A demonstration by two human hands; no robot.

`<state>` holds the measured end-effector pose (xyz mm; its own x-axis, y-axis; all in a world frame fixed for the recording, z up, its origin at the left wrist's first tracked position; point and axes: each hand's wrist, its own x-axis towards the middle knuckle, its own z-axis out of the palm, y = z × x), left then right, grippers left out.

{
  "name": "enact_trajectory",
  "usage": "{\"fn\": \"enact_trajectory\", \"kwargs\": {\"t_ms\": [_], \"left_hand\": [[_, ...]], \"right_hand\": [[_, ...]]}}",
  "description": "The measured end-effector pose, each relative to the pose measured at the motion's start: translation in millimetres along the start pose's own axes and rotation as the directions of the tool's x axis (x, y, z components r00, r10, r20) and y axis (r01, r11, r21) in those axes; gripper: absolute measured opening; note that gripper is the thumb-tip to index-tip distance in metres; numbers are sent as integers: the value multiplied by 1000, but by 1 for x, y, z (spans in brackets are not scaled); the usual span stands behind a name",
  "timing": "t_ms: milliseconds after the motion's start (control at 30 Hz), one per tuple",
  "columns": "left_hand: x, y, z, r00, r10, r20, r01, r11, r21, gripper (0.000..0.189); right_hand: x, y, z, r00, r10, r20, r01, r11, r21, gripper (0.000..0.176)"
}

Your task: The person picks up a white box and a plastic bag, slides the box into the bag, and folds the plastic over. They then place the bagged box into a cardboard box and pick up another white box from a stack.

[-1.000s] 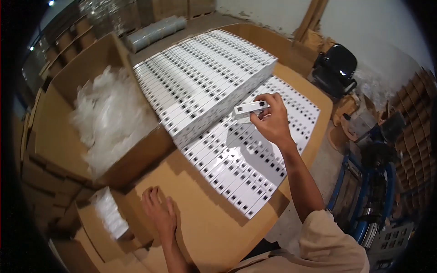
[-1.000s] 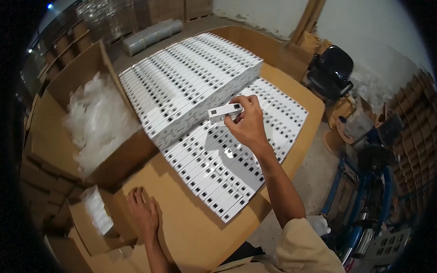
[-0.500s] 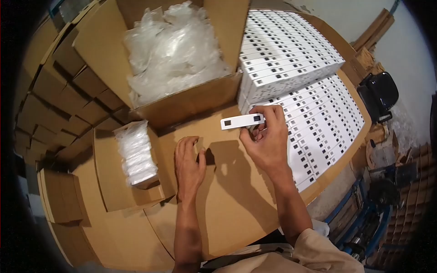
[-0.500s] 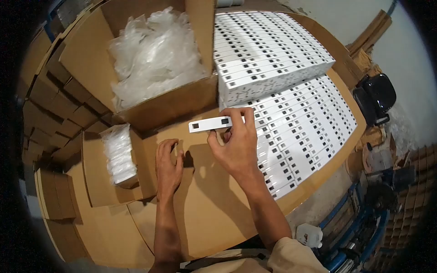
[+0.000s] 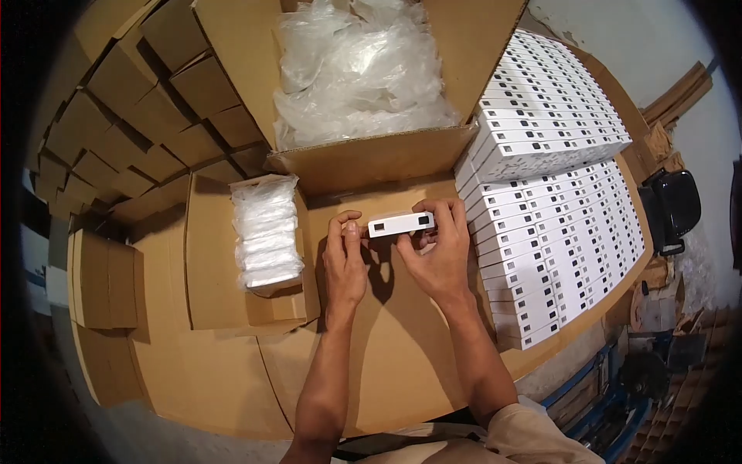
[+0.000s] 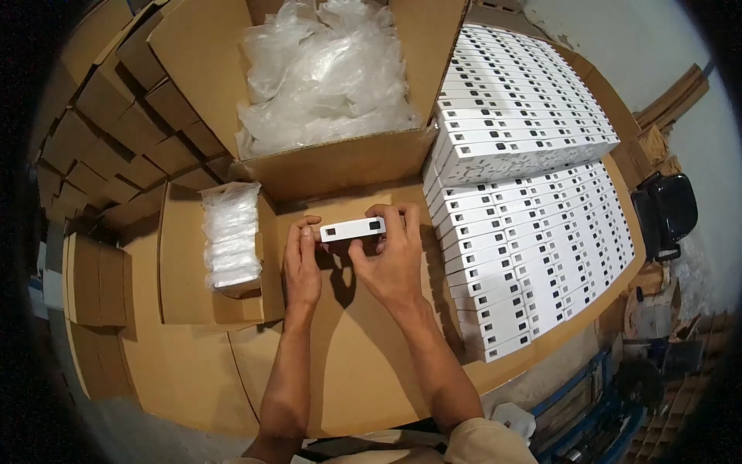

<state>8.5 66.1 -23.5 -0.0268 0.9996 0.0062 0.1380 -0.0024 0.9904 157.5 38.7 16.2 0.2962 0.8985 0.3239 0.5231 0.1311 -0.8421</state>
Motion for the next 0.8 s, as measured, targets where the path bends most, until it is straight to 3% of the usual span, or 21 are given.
{"fn": "enact_trajectory", "kwargs": {"t_ms": [167, 267, 367, 467, 667, 800], "left_hand": [[10, -23, -1, 997, 74, -21, -75, 992, -103, 27], [12, -23, 2, 997, 64, -31, -70, 963, -261, 26], [9, -16, 1, 998, 48, -43, -59, 949, -310, 31], [7, -14, 2, 995, 92, -49, -102, 961, -256, 36], [8, -16, 2, 988, 157, -17, -157, 974, -163, 38], [6, -19, 2, 988, 155, 7, -154, 984, -84, 35]], "right_hand": [[-1, 27, 9, 983, -185, 5, 183, 975, 124, 39], [0, 39, 11, 991, -130, 30, 98, 863, 495, 36], [1, 44, 9, 991, -32, 133, -36, 878, 477, 37], [-3, 62, 14, 985, -10, 170, -96, 792, 603, 40], [-2, 62, 10, 990, 5, 143, -42, 965, 261, 45], [0, 61, 7, 987, -13, 160, -13, 987, 159, 48]]}}
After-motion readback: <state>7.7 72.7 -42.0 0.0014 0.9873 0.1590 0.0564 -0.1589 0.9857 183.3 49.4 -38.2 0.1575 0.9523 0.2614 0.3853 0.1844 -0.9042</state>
